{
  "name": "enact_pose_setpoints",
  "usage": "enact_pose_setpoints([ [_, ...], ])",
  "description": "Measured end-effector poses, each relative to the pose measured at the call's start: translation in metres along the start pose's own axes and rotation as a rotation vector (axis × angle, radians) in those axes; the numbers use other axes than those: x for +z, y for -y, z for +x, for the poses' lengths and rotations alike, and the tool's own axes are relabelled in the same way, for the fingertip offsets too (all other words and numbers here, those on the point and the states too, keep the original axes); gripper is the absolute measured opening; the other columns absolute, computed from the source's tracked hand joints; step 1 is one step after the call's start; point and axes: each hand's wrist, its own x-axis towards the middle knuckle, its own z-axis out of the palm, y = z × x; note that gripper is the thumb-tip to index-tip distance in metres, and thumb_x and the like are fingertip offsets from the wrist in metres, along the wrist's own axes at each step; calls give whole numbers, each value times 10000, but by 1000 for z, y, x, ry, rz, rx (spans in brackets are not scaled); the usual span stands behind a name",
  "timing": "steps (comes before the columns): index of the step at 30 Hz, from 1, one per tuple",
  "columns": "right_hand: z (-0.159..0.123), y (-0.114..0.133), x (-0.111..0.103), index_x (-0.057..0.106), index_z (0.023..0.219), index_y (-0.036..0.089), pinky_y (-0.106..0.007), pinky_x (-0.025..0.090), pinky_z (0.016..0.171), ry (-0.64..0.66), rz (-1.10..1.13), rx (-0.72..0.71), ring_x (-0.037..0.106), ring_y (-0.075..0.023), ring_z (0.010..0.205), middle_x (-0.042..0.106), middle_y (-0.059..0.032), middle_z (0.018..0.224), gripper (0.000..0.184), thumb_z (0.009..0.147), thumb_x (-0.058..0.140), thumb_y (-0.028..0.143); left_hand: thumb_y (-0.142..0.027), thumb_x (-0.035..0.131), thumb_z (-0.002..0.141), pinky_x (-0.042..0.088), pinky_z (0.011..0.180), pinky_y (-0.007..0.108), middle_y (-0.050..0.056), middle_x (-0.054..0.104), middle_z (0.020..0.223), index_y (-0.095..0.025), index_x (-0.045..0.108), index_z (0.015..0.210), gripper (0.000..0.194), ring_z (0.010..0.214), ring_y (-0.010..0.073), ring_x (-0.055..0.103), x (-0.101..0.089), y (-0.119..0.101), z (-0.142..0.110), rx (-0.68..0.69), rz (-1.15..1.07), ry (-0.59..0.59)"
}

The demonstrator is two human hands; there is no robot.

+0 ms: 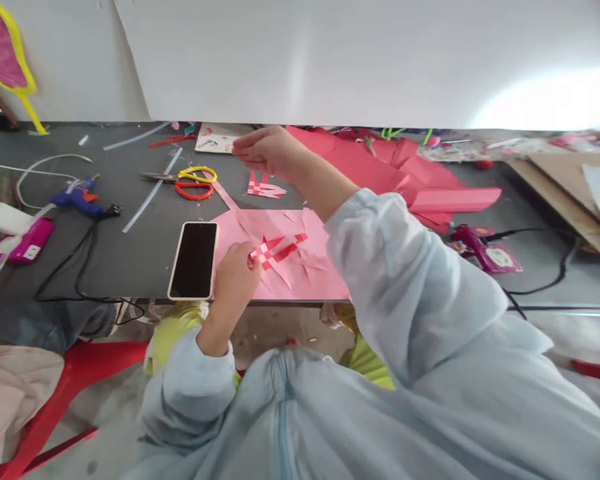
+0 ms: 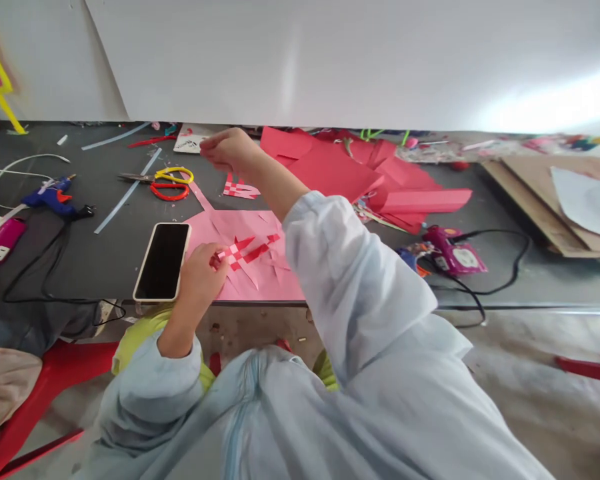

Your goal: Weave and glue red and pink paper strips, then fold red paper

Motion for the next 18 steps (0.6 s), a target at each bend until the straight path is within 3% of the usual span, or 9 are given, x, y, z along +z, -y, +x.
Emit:
enact_pose_setpoints([
  [4,-62,-13,-42,662,1003,88,-275,529,1025,2,239,-25,729,-99,967,747,-49,990,420,706,440,-109,-148,572,834,486,816,290,33,714,994,-218,691,998,214,835,164,661,-2,-7,3,28,-30,-47],
  [8,-110,-35,-66,690,1040,100,-326,519,1061,1,197,-85,708,-143,1102,739,-73,1144,442,700,481,-89,-188,615,781,493,775,286,16,730,955,-220,703,926,172,767,151,650,-3,-10,8,8,-124,-66],
  [11,-132,-52,-77,727,989,123,-368,532,1049,-30,156,-125,708,-181,1115,750,-84,1131,376,690,579,-50,-214,641,720,485,686,259,-7,717,844,-211,706,871,164,676,127,618,0,-5,14,-10,-297,-78],
  [18,-168,-66,-90,742,876,145,-409,610,838,-208,-18,-158,757,-218,853,770,-80,878,259,626,775,87,-237,693,636,464,540,202,-23,645,782,-177,675,855,227,569,73,547,4,6,29,-74,-701,-216],
])
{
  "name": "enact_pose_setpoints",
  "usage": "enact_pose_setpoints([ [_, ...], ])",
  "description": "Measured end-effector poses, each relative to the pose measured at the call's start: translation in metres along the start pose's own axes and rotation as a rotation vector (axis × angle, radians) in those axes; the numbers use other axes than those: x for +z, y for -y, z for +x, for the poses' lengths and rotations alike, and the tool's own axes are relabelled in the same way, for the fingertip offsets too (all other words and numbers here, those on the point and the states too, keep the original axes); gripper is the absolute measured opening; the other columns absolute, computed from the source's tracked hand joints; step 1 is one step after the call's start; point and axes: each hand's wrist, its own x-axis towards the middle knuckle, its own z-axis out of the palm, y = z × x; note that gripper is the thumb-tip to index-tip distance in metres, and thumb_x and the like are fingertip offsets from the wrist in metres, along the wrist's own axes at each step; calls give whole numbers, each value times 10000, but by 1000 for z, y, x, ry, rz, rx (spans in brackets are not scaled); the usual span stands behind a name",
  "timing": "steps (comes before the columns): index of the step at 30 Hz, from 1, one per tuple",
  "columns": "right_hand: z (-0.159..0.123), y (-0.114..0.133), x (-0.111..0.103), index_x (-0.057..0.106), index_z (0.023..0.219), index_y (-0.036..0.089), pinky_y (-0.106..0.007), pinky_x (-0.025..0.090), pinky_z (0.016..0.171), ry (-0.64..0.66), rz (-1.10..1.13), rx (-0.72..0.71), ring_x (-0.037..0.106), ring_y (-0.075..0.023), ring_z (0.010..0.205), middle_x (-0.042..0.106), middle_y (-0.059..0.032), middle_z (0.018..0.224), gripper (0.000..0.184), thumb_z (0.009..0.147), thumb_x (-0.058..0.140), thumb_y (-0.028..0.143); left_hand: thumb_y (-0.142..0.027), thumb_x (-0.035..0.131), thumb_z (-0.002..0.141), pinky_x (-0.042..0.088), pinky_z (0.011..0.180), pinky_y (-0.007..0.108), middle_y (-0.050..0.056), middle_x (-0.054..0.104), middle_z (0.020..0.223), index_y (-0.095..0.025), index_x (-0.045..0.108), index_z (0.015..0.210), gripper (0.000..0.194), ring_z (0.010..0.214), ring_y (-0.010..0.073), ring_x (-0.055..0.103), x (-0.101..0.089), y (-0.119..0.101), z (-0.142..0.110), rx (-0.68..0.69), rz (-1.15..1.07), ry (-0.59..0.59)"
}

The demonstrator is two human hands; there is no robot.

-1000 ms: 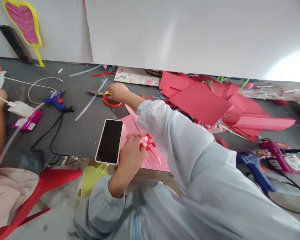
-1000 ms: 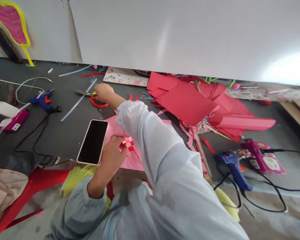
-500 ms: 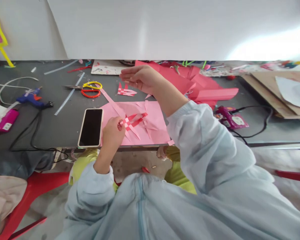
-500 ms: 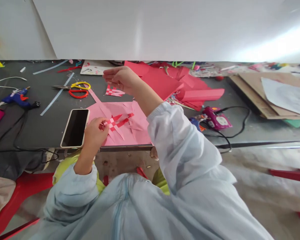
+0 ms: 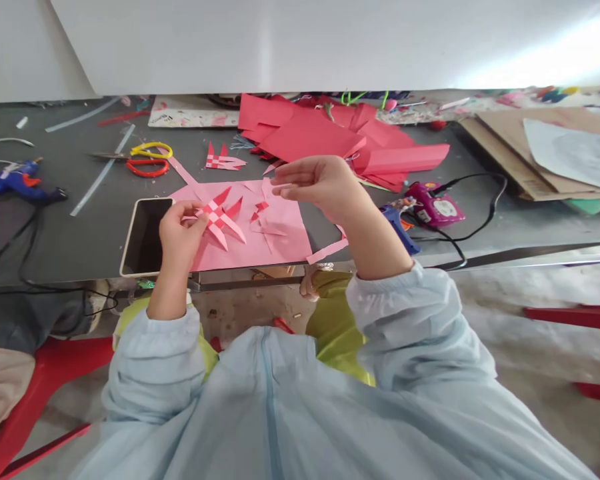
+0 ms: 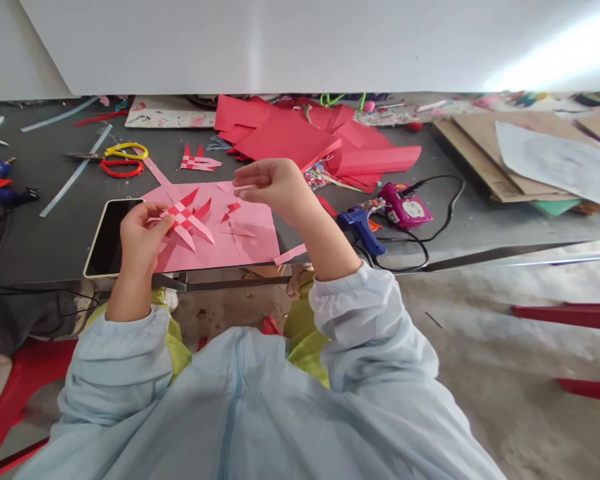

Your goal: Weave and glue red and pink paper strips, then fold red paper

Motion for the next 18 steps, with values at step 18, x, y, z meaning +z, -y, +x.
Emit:
enact_pose_setpoints([
  [18,-53,-37,36,641,1326,150,-451,435,1006,465,-1269,-402,524,-315,1256,632,-74,1417,497,900,400,64,-247,643,678,502,518,192,-22,595,813,-198,586,845,184,589,71,554,5,-5,-1,30,-110,-69],
])
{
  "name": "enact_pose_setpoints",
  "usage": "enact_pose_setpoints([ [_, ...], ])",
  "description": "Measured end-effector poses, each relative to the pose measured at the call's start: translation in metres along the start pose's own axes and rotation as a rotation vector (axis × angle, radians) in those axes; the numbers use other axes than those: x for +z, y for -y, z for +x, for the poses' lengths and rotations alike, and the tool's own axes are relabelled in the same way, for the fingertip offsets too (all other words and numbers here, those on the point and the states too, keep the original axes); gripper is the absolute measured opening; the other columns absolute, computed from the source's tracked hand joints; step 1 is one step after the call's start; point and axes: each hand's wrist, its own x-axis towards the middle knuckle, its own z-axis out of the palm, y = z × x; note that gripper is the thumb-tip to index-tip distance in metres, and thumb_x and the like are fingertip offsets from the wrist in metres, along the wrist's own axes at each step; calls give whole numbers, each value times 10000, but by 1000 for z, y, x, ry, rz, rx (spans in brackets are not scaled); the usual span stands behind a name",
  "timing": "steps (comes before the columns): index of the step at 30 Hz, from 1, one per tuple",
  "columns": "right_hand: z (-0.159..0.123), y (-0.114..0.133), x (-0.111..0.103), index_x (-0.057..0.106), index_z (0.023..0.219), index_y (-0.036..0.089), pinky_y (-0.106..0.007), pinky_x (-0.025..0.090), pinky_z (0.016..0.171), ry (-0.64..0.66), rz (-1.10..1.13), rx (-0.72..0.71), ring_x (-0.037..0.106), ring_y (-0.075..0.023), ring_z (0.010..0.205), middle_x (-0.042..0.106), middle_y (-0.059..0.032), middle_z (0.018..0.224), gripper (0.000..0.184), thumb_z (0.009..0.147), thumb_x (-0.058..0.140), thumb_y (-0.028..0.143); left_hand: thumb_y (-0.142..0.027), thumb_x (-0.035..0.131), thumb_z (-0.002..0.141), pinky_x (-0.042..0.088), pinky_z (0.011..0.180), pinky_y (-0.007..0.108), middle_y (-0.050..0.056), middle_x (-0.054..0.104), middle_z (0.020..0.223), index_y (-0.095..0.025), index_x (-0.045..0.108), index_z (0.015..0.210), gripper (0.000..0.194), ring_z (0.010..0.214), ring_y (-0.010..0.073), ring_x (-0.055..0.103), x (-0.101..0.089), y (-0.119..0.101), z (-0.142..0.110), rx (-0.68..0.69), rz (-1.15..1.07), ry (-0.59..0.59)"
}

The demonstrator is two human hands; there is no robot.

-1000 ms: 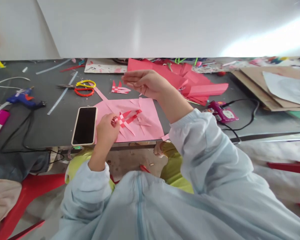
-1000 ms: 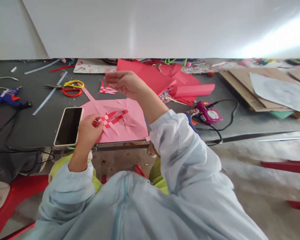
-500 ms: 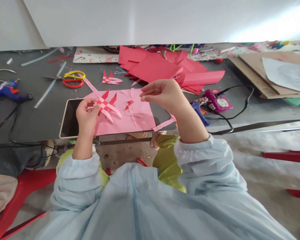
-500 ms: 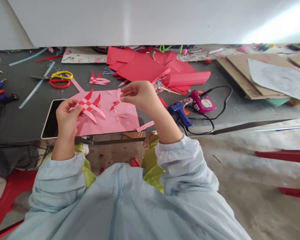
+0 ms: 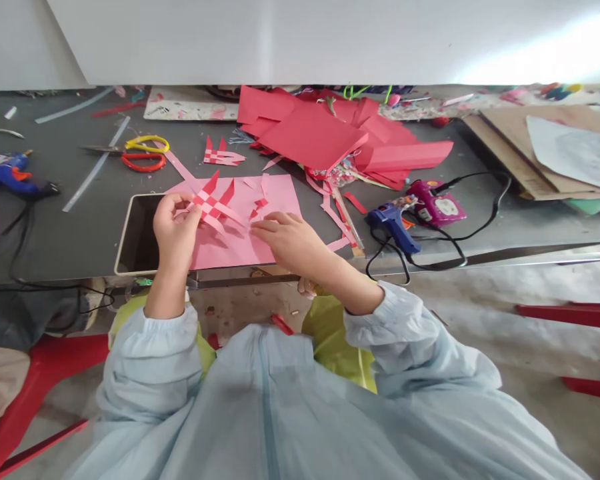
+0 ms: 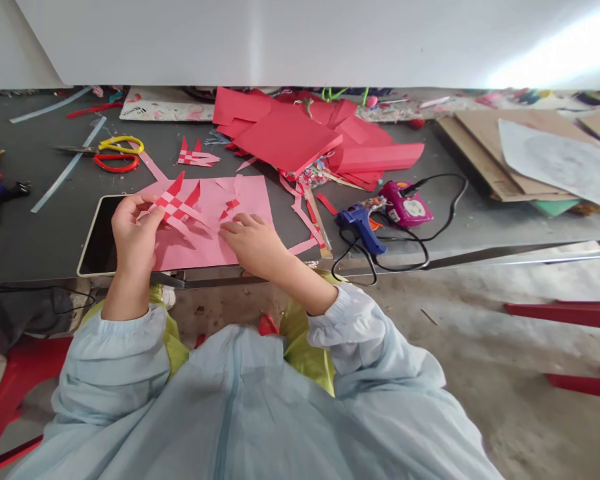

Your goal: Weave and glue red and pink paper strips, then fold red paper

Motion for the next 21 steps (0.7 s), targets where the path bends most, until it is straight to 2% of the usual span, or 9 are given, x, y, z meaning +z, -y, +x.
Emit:
enact_pose_setpoints([
  [2,-1,-12,-1,644,1313,125,-462,431,980,6,-48,112,545,-328,1215,645,-109,1390,490,908,378,62,-260,659,659,507,530,195,-18,592,815,-194,595,840,203,617,78,563,0,-1,-1,-58,-8,73],
  [6,-8,-34,-6,694,1222,92,-461,439,942,9,-80,330,580,-340,1141,668,-154,1342,443,904,387,65,-275,713,647,527,616,198,-11,606,813,-187,626,876,261,707,94,595,2,-1,-5,-150,12,303],
  [11,-17,-32,-8,690,1243,92,-409,450,961,-100,-1,350,604,-307,1104,696,-129,1301,430,954,374,139,-313,716,687,539,574,259,11,609,911,-197,618,939,295,647,112,615,13,4,-13,-131,163,443],
  [13,-19,-27,-9,738,1143,115,-392,459,941,-113,24,362,626,-295,1052,738,-129,1197,402,970,381,185,-314,699,723,528,586,270,4,620,891,-205,615,963,277,624,117,615,17,4,-16,-55,295,455],
  [16,-24,-30,-14,780,970,162,-380,475,872,-122,16,425,653,-286,972,768,-124,1007,355,960,434,239,-279,670,768,520,685,291,10,653,897,-210,621,972,220,683,136,628,19,0,-21,130,546,418],
  [19,-30,-52,-27,788,911,204,-377,479,779,-143,-48,528,666,-285,914,761,-111,901,303,924,491,263,-232,639,796,515,794,316,57,662,1043,-211,639,989,194,883,187,658,18,-4,-23,311,737,309],
  [21,-33,-74,-40,788,901,208,-387,470,747,-147,-113,607,670,-296,903,765,-119,921,272,893,519,252,-219,619,811,509,791,314,71,651,1082,-212,647,998,189,949,204,653,17,-5,-24,377,793,258],
])
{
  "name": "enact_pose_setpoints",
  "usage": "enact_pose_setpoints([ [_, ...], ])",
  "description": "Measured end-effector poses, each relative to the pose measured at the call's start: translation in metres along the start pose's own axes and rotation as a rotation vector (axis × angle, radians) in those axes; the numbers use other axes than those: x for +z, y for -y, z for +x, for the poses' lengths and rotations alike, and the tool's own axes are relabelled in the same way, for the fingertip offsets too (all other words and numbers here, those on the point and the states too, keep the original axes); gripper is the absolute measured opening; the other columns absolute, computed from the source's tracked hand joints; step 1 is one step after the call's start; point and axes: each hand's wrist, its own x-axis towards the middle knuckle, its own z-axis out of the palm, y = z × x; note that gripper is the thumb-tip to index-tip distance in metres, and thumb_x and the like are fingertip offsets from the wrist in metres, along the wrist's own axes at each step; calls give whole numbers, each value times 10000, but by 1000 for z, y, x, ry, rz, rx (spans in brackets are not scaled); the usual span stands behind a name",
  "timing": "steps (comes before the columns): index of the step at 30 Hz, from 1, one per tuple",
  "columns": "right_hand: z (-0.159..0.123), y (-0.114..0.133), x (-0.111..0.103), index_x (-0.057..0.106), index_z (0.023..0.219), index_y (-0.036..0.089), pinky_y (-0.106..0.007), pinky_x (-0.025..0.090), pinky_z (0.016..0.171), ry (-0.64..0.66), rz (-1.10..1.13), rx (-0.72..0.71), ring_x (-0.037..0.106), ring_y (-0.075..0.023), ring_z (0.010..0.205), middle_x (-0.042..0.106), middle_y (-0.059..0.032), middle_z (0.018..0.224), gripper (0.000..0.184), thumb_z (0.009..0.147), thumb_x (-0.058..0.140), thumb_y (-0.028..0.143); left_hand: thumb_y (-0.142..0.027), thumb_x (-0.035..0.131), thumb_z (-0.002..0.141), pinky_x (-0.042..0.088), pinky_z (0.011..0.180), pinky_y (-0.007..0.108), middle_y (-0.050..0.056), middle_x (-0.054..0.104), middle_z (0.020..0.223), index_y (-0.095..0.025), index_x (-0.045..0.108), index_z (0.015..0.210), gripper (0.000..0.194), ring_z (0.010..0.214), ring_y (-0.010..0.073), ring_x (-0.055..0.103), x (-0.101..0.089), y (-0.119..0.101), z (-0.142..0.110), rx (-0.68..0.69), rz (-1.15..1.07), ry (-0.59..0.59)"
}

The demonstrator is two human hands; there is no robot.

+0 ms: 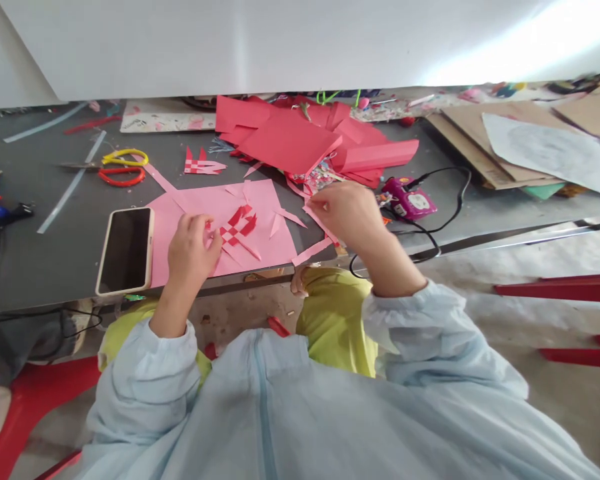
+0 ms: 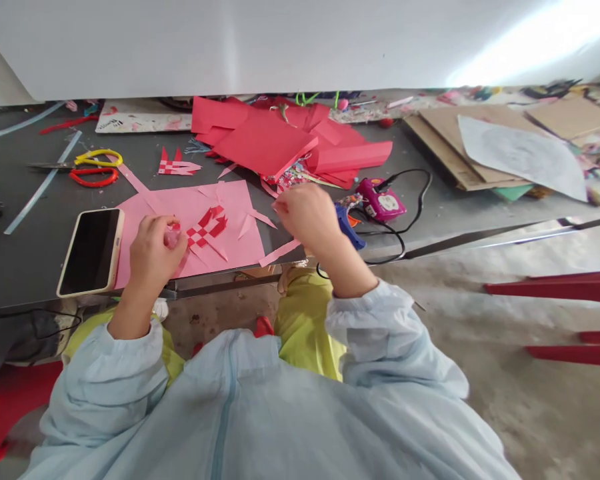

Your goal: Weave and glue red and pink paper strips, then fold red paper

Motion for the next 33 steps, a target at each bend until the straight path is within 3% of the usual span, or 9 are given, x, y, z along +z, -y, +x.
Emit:
enact_pose_setpoints([
  [3,23,-31,-16,777,912,181,-403,453,719,-23,-93,131,672,-310,897,766,-153,934,239,863,548,231,-215,580,835,497,749,300,59,658,1023,-213,656,972,156,880,187,649,-1,-2,-2,63,3,-46],
  [6,45,-50,-25,780,920,120,-391,431,712,34,-129,133,668,-282,910,760,-216,968,248,862,551,195,-208,525,867,493,744,288,48,679,956,-216,658,927,146,854,176,650,1,-11,-3,165,-22,-98],
  [8,57,-55,-24,781,909,119,-379,437,719,63,-144,121,665,-274,917,764,-194,960,228,838,571,171,-192,503,879,498,746,276,39,691,907,-219,660,904,160,849,170,658,3,-18,-4,247,-41,-144],
  [13,80,-56,-10,772,883,158,-391,497,800,96,-139,58,682,-293,963,767,-115,955,186,797,609,132,-176,526,864,516,715,249,27,722,880,-229,682,915,173,809,151,683,15,-31,-5,434,-43,-167],
  [19,99,-56,2,768,895,130,-374,509,797,151,-148,-5,688,-274,930,753,-100,920,182,776,638,86,-118,561,835,540,720,231,30,732,892,-216,664,958,187,808,148,702,26,-35,-8,621,-21,-197],
  [26,100,-53,1,758,947,65,-343,488,816,196,-110,-17,673,-250,964,746,-136,987,196,842,594,86,-63,607,803,539,665,225,25,703,839,-186,624,963,203,738,140,677,26,-38,-5,723,-50,-260],
  [33,99,-51,4,771,986,85,-323,469,804,234,-153,-54,672,-251,989,760,-129,1022,229,841,595,80,-72,615,806,486,577,219,19,711,829,-179,616,981,205,667,115,649,23,-43,-15,838,-117,-160],
])
